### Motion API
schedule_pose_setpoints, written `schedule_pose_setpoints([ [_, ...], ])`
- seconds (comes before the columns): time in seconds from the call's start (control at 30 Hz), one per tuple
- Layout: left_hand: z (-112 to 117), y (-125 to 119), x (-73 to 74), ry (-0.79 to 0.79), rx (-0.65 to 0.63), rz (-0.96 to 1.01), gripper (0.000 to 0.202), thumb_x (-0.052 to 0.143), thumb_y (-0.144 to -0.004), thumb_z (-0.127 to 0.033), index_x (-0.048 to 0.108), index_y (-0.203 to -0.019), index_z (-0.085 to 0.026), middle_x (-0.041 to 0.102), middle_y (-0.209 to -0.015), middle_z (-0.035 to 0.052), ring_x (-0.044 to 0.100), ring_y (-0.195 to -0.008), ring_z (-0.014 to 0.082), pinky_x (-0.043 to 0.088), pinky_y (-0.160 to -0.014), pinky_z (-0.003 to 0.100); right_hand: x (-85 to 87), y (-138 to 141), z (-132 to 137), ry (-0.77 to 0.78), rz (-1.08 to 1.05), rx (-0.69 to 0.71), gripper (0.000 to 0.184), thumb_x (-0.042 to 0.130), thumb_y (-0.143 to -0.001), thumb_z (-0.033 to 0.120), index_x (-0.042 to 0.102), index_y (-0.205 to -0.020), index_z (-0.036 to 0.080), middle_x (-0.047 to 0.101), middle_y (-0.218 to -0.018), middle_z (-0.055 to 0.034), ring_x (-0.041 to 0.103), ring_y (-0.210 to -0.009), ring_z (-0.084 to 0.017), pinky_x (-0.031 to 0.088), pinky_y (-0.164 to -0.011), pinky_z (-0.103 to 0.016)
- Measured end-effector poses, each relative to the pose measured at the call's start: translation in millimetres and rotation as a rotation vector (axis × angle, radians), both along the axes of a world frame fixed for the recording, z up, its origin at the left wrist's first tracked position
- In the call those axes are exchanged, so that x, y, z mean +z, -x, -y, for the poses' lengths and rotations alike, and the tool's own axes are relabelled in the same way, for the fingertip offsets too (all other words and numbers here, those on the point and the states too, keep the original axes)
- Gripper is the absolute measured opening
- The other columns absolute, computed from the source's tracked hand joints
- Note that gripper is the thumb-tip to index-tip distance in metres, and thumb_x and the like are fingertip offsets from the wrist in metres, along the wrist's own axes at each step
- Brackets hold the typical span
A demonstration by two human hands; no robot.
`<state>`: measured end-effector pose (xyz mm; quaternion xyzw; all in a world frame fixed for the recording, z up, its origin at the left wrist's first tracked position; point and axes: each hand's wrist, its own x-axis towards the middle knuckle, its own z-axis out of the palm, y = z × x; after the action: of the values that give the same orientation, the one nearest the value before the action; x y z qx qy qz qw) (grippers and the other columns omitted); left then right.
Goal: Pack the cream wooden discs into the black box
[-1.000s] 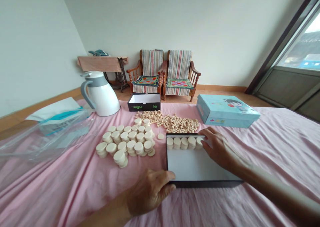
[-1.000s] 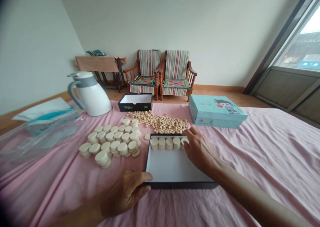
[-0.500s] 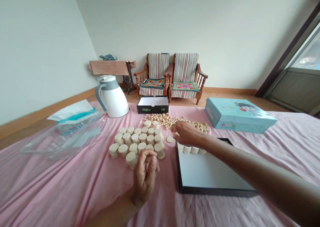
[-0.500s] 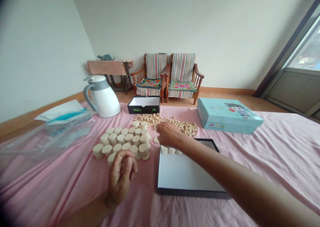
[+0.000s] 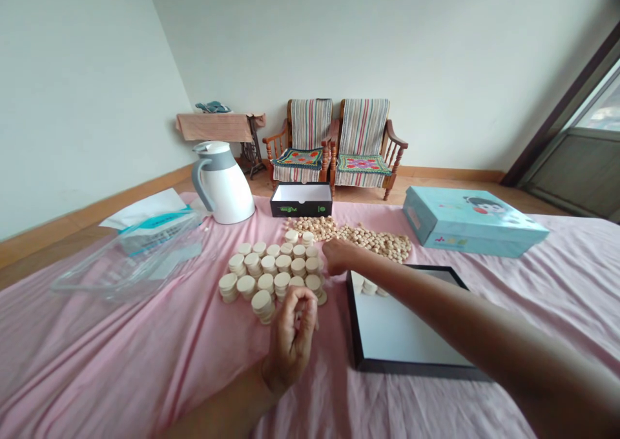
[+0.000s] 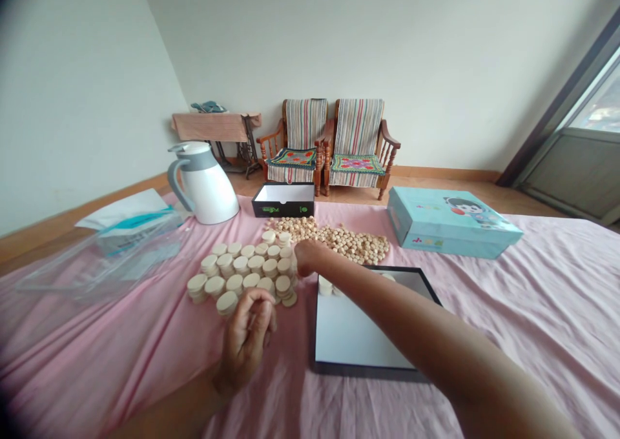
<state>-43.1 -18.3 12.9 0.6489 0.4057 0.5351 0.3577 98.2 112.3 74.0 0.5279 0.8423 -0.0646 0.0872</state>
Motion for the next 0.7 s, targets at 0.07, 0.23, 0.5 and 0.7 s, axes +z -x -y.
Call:
schedule_pose_setpoints([
  [0.07, 0, 0, 1.3, -0.002, 0.002, -0.013, 0.019, 0.039, -0.095, -0.036, 0.046, -0.089, -0.019, 0.044, -0.060, -0.0049, 0.041, -0.046, 0.0069, 0.034, -0.045, 0.017, 7.8, -9, 1, -0.034, -0.007, -0.033, 0.031, 0.059, -0.067, 0.012, 0.069, -0.095, 0.006, 0.071, -0.093, -0.0179, 0.067, -0.083, -0.024, 0.049, -0.064, -0.026],
  [0.23, -2, -3, 3.9, -0.049, -0.020, -0.052, 0.018, 0.040, -0.094, -0.032, 0.046, -0.086, -0.018, 0.044, -0.061, -0.0047, 0.043, -0.049, 0.0070, 0.035, -0.046, 0.017, 38.0, -41, 15, -0.097, -0.027, -0.075, 0.029, 0.051, -0.073, 0.012, 0.069, -0.096, 0.009, 0.071, -0.093, -0.0165, 0.066, -0.086, -0.024, 0.047, -0.067, -0.027],
  [0.5, -5, -8, 1.5, -0.157, -0.028, -0.206, 0.024, 0.043, -0.092, -0.028, 0.048, -0.072, -0.017, 0.039, -0.056, -0.0051, 0.039, -0.048, 0.0072, 0.033, -0.047, 0.018, 40.4, -40, 35, -0.023, -0.009, -0.028, 0.027, 0.054, -0.073, 0.015, 0.070, -0.095, 0.014, 0.072, -0.096, -0.0118, 0.066, -0.090, -0.022, 0.048, -0.076, -0.028],
  [0.7, -7, -5, 0.8, -0.158, 0.020, -0.236, 0.024, 0.043, -0.091, -0.027, 0.046, -0.069, -0.017, 0.039, -0.055, -0.0051, 0.039, -0.048, 0.0071, 0.033, -0.047, 0.018, 22.4, -1, 35, 0.051, 0.083, -0.029, 0.042, 0.068, -0.063, 0.020, 0.067, -0.105, 0.012, 0.068, -0.107, -0.0183, 0.062, -0.101, -0.033, 0.044, -0.088, -0.051],
])
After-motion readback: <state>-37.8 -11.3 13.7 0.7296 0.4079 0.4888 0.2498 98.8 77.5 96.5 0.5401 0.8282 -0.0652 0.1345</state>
